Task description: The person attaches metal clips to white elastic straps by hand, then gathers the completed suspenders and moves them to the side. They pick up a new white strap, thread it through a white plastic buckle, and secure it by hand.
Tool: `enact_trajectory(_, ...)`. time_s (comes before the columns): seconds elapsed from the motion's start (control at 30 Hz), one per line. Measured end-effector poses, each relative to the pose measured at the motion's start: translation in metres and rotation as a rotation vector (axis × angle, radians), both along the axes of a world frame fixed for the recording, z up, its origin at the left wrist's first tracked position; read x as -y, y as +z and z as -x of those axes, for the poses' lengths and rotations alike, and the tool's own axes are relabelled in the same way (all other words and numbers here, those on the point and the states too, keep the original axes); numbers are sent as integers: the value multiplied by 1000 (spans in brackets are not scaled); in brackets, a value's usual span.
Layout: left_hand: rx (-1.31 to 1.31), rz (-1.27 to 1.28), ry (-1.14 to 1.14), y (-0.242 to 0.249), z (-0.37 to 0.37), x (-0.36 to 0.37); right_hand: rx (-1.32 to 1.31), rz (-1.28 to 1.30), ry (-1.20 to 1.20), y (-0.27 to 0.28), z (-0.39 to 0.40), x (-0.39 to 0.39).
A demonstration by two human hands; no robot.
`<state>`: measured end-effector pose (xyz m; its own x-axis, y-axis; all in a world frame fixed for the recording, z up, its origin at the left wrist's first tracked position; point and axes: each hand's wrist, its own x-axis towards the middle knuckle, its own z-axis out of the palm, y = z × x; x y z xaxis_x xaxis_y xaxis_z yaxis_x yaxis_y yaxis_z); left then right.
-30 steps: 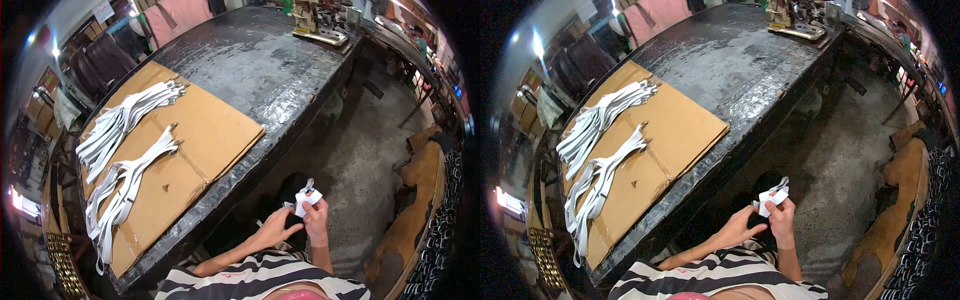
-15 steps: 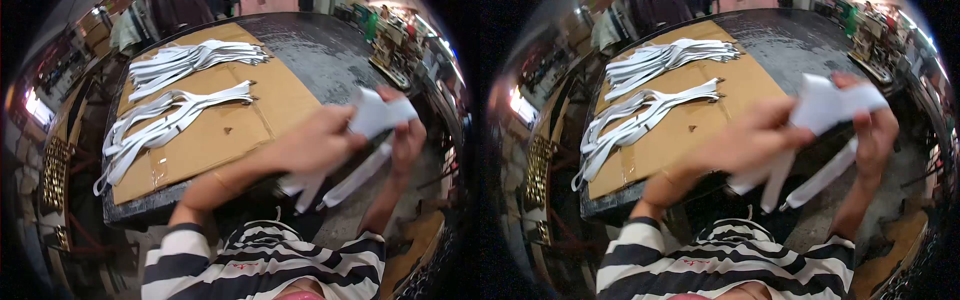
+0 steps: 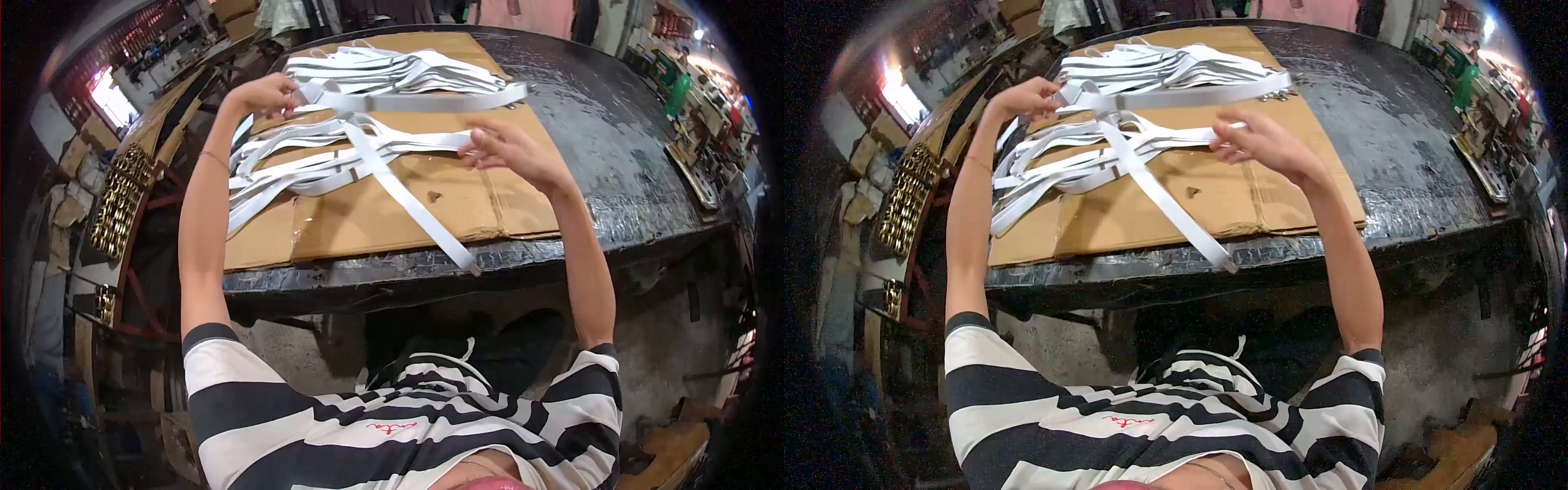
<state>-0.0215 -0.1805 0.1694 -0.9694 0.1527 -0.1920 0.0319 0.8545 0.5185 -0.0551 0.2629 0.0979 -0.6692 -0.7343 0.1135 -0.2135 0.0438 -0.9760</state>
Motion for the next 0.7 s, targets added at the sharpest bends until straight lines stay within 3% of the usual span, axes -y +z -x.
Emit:
enact_trajectory(0.03,0,134,-16,-24,10,30,-102,-169,61,-13,5,-2)
enact_trajectory(0.07,-41,532,16,-36,6,32,-207,-335,122,-24,9,-5)
enact_trajectory(0.1,174,618,112,-48,6,33,-333,-382,112,-33,6,-10)
enact_trajectory(0.17,115,795,97,-76,-2,31,-448,-457,90,-36,-15,-20)
enact_trajectory(0.23,-192,675,17,-57,-45,-23,-477,-391,-18,-3,-45,-44)
enact_trajectory(0.3,-346,270,63,-11,-86,-84,-618,-252,-233,46,-81,-71)
enact_trajectory(0.33,-464,164,91,14,-112,-112,-925,-153,-340,70,-102,-83)
enact_trajectory(0.37,-800,105,80,32,-140,-137,-1102,58,-425,83,-116,-96)
enact_trajectory(0.4,-1002,-1,88,47,-169,-159,-1274,208,-399,101,-131,-112)
enact_trajectory(0.47,-1121,54,-330,78,-231,-167,-1503,367,-157,133,-155,-126)
enact_trajectory(0.53,-1193,-200,-642,82,-271,-205,-1600,408,17,150,-170,-123)
enact_trajectory(0.7,-1345,-181,-733,83,-257,-224,-1629,354,130,155,-173,-112)
